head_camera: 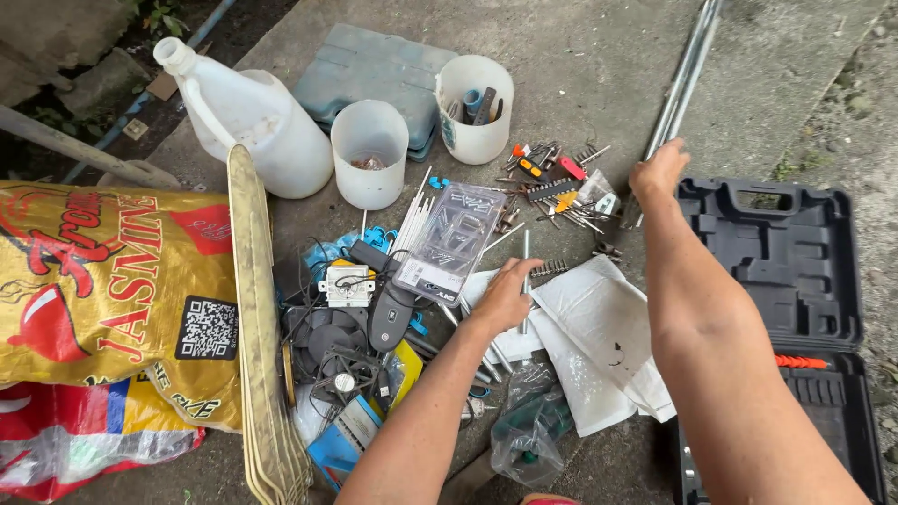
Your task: The person is repairing and organizing various electronic components, including computer fans, wires, and tools on a concrete floor.
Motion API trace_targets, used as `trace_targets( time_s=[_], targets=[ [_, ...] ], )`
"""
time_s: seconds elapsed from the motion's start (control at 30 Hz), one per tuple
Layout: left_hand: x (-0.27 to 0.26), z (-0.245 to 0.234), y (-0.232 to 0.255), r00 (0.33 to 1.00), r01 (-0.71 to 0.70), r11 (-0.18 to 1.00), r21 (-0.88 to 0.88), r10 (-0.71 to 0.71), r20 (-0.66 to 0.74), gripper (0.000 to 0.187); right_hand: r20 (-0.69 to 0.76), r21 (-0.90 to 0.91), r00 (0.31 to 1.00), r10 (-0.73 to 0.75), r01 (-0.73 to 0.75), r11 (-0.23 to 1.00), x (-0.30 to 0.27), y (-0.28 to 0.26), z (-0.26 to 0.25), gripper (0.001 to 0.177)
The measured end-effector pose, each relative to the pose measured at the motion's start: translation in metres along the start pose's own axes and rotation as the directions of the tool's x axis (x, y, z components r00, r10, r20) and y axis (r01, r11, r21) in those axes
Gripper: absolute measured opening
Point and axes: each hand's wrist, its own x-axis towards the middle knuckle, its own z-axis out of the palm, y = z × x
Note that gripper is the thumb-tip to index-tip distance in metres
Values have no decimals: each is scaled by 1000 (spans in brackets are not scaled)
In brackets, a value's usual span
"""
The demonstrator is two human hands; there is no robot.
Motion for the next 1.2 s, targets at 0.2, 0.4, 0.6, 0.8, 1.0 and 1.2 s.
trace_targets(
  time_s=[0.2,0.4,0.6,0.8,1.0,1.2],
  targets=[
    [16,8,-17,1000,17,998,-67,-16,20,73,478,-757,676,-561,641,128,-87,-26,-37,80],
    [64,-3,-44,1000,22,881,-472,-22,5,72,878,-478,476,54,877,53,-256,-69,-60,35],
    [17,-64,-6,936,-318,869,-380,351,20,64,908,-389,415,-65,889,242,-327,41,-98,42],
    [-24,-90,-19,971,-134,909,394,200,-132,41,892,-428,449,-46,874,230,-416,62,-111,51],
    [-40,-66,-39,989,-112,839,532,145,-21,17,859,-496,487,159,868,21,-421,56,-108,60],
    [-37,-1,-101,963,-269,560,784,172,208,16,823,-568,560,99,819,86,-398,21,-132,38]
  ],
)
